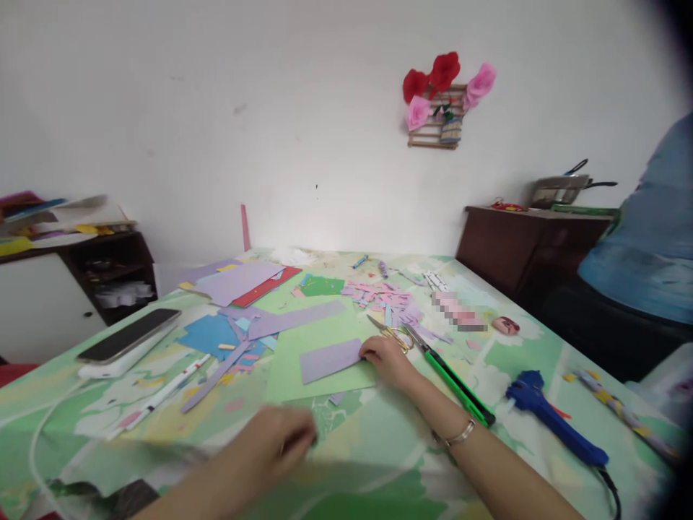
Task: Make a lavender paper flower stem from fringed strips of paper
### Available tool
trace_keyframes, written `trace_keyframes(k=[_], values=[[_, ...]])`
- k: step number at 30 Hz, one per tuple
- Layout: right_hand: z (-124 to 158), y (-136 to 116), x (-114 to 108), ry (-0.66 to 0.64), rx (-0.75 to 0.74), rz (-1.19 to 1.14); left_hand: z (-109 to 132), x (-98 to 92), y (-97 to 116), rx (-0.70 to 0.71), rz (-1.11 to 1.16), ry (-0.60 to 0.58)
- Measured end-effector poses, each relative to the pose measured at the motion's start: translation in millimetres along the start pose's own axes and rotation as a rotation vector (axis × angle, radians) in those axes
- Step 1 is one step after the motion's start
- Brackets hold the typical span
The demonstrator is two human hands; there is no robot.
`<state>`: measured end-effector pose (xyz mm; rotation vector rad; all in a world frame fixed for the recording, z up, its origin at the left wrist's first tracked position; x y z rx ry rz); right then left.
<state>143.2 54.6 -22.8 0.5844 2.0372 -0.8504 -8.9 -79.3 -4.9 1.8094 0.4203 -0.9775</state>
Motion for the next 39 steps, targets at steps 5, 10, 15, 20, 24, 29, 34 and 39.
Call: trace_keyframes(k=[5,10,15,20,24,29,34,39], values=[[-3,15,3,0.059,0.011,0.055,-93,-9.4,-31,0.064,-0.219,0.13],[-2,20,2,0.106,0.004,0.117,-104,21.6,-42,0.179,-0.423,0.122],[-2,-2,-3,0.113,-0.091,0.249,-101,26.1,-46,0.276,-0.576,0.163],[-8,-21,9,0.049,-0.228,0.42,-107,23.5,-50,0.268,-0.517,0.15],[-12,-18,18,0.012,-0.23,0.483,-109,24.2,-51,0.26,-0.492,0.119],[-15,-19,21,-0.003,-0.233,0.565,-114,20.9,-59,0.203,-0.398,0.137],[-18,-19,19,0.015,-0.23,0.56,-115,11.4,-62,0.205,-0.391,0.212],[-19,-11,-2,0.151,-0.15,0.29,-107,-17.6,-56,0.255,-0.415,0.452]])
Point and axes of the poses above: each hand's wrist, its own z-axis away from the middle knuckle, its own x-axis out of the palm, y = z × x, the point moved 8 cm from there along -z, towards the middle knuckle, and after that the axes turned 8 degrees about z, right-handed, at the moved point
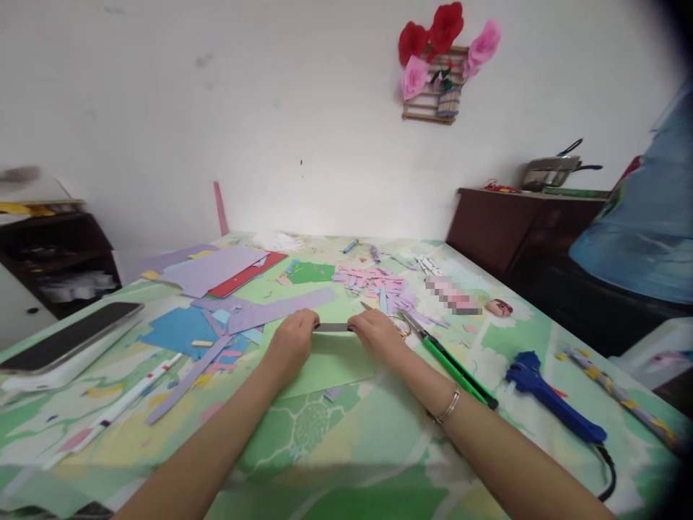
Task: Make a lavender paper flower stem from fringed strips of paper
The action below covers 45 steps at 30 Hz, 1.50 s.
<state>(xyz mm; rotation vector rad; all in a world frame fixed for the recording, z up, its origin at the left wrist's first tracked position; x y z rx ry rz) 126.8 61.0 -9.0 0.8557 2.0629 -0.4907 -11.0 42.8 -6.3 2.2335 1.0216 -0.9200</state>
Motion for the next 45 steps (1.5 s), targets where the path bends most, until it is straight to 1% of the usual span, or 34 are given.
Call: trace_keyframes(k=[2,4,5,6,7,9,11,13,15,16,18,19,20,22,23,25,28,34,36,40,45], values=[[1,19,-3,0.052,0.189,-0.201,-1,-15.5,2,0.02,-0.004,0.122],[5,39,5,0.058,0.402,-0.432,-1,-29.0,9,0.056,-0.032,0.227],[9,47,12,0.043,0.497,-0.551,-1,-32.7,14,0.089,-0.049,0.249],[12,54,20,0.022,0.575,-0.665,0,-33.5,20,0.128,-0.062,0.242],[14,58,27,0.001,0.634,-0.764,0,-31.6,25,0.169,-0.067,0.209],[17,63,37,-0.028,0.682,-0.875,2,-24.3,35,0.248,-0.056,0.123],[17,63,40,-0.061,0.664,-0.866,3,-18.3,39,0.291,-0.043,0.079],[17,61,40,-0.113,0.644,-0.783,5,-13.0,40,0.308,-0.042,0.052],[16,59,33,-0.118,0.635,-0.647,5,-5.6,38,0.304,-0.057,0.002],[15,58,26,-0.089,0.612,-0.553,5,-1.3,36,0.295,-0.073,-0.031],[11,49,6,0.006,0.5,-0.337,6,6.1,33,0.276,-0.117,-0.079],[8,40,-2,0.038,0.409,-0.245,6,9.5,31,0.271,-0.139,-0.099],[5,29,-6,0.043,0.303,-0.178,7,12.4,30,0.267,-0.155,-0.115],[3,8,-4,-0.023,0.107,-0.118,8,17.0,28,0.258,-0.164,-0.141],[3,-1,1,-0.073,0.039,-0.111,9,19.0,26,0.25,-0.159,-0.153],[5,-10,10,-0.148,-0.014,-0.091,10,22.2,24,0.224,-0.138,-0.178],[7,-9,19,-0.181,0.029,-0.046,9,26.1,19,0.168,-0.071,-0.211],[4,1,27,-0.245,0.112,-0.032,3,35.5,0,-0.075,0.18,-0.281],[1,5,30,-0.263,0.146,-0.041,1,40.4,-5,-0.123,0.229,-0.32],[-2,13,34,-0.293,0.224,-0.127,-1,44.8,-11,-0.155,0.21,-0.366],[0,25,33,-0.314,0.355,-0.263,1,43.7,-14,-0.121,0.177,-0.407]])
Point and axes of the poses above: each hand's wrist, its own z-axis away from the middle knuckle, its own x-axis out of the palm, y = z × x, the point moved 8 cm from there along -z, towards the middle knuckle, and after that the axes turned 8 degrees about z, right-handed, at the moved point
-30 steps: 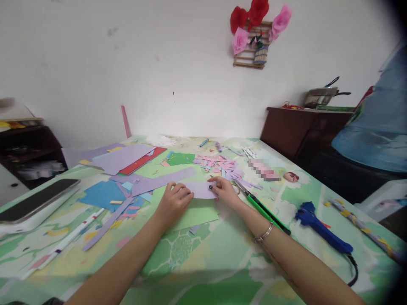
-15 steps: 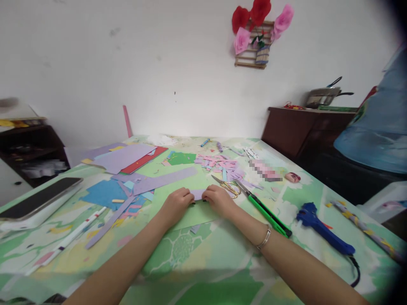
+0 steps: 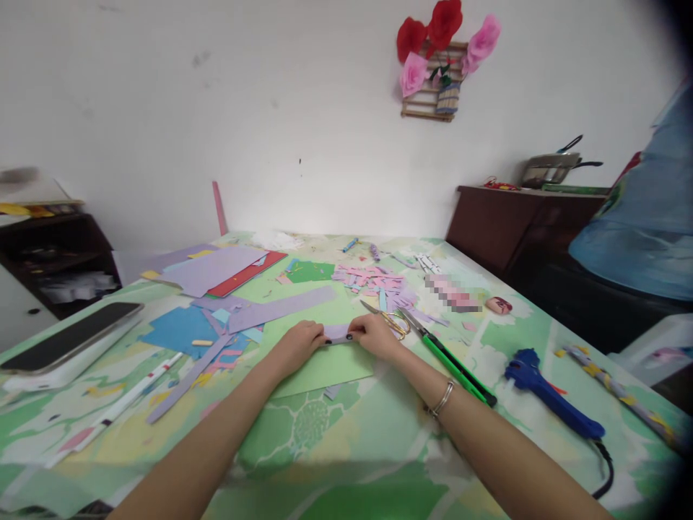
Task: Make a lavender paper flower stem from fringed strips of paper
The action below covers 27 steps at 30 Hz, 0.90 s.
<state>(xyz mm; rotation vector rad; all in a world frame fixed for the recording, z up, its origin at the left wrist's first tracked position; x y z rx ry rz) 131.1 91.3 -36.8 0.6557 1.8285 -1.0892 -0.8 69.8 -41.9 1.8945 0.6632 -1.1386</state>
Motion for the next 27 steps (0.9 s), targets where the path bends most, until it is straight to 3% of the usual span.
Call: trace_keyframes(k=[10,16,21,27], values=[[-1,19,2,-0.134,0.06,-0.184,-3,7.5,-12,0.092,-0.07,-0.126],[-6,18,0,-0.137,0.137,-0.036,-10,7.9,-24,0.02,0.16,-0.193],[-8,17,2,-0.113,0.166,-0.009,-5,-7.0,-21,-0.013,0.36,-0.094],[-6,19,1,-0.074,0.167,0.005,5,-16.6,-18,0.015,0.528,-0.1]])
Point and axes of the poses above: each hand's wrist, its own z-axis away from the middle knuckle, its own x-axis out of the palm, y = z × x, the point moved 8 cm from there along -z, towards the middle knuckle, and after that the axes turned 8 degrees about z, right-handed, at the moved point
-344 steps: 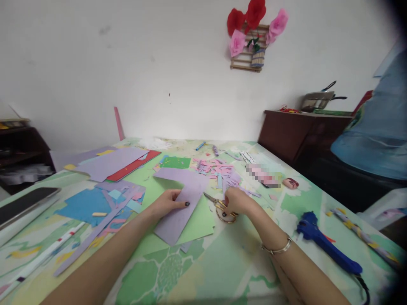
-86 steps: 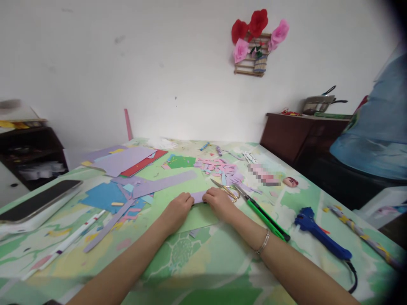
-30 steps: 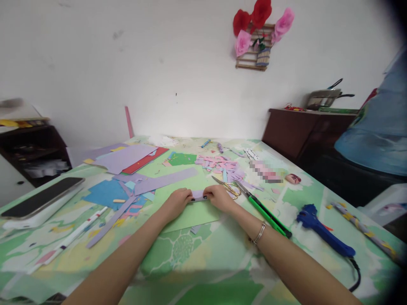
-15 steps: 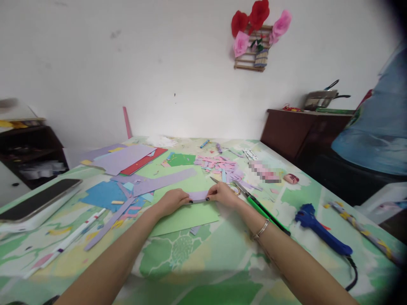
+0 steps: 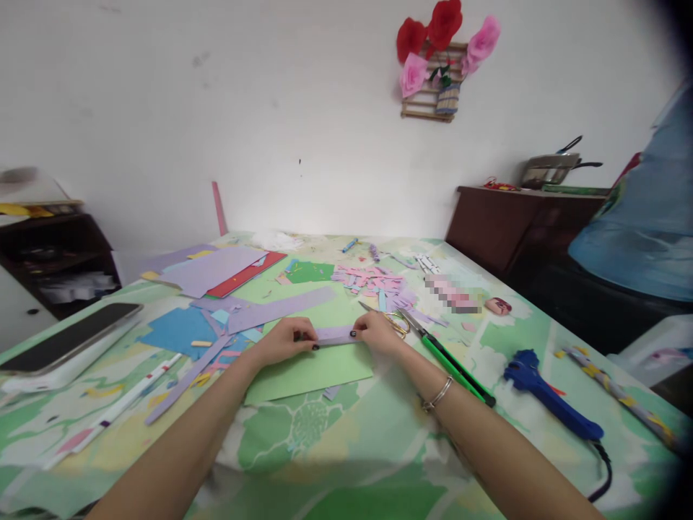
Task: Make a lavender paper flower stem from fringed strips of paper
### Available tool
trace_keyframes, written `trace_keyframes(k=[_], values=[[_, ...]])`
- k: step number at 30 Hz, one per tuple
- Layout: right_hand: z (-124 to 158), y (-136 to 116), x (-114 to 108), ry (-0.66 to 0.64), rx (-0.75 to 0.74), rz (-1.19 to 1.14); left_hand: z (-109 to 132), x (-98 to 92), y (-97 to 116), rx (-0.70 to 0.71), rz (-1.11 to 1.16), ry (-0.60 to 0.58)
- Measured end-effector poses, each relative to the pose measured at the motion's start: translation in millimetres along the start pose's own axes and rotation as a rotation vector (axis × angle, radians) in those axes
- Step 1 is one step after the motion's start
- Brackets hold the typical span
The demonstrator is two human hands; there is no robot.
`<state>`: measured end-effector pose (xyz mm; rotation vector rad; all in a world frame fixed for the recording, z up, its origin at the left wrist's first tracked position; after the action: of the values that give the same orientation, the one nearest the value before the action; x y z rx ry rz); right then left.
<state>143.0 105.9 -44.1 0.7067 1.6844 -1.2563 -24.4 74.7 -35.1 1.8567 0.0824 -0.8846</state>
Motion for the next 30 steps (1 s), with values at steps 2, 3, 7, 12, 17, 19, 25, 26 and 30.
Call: trace_keyframes(k=[2,3,7,12,17,19,25,26,30], values=[[1,0,-1,0.006,0.0,0.008,0,-4.1,-5,-0.046,-0.008,0.038],[1,0,-1,0.008,0.002,0.013,0,-5.6,-9,-0.082,-0.026,0.055],[2,-2,-2,0.012,0.028,0.044,-4,-5.7,-17,-0.175,-0.183,0.046],[3,-1,-4,-0.005,0.083,0.098,-9,-2.2,-21,-0.203,-0.314,0.004],[-5,4,-2,-0.056,0.148,0.157,-13,-0.8,-25,-0.236,-0.397,0.026],[-9,5,-1,-0.078,0.176,0.179,-12,-1.1,-26,-0.251,-0.409,0.045],[-14,8,3,-0.098,0.215,0.198,2,-4.3,15,0.05,-0.553,0.319],[-14,9,3,-0.1,0.218,0.196,3,2.5,26,0.161,-0.608,0.319],[-17,13,4,-0.11,0.221,0.176,5,35.5,55,0.454,-0.907,0.256]])
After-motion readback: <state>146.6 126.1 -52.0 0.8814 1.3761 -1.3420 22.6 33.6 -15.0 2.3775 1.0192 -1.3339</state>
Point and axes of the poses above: each hand's wrist, its own z-axis away from the middle knuckle, its own x-axis out of the palm, y = z × x, the point moved 8 cm from there along -z, towards the middle knuckle, and after that the axes turned 8 degrees about z, right-handed, at the moved point
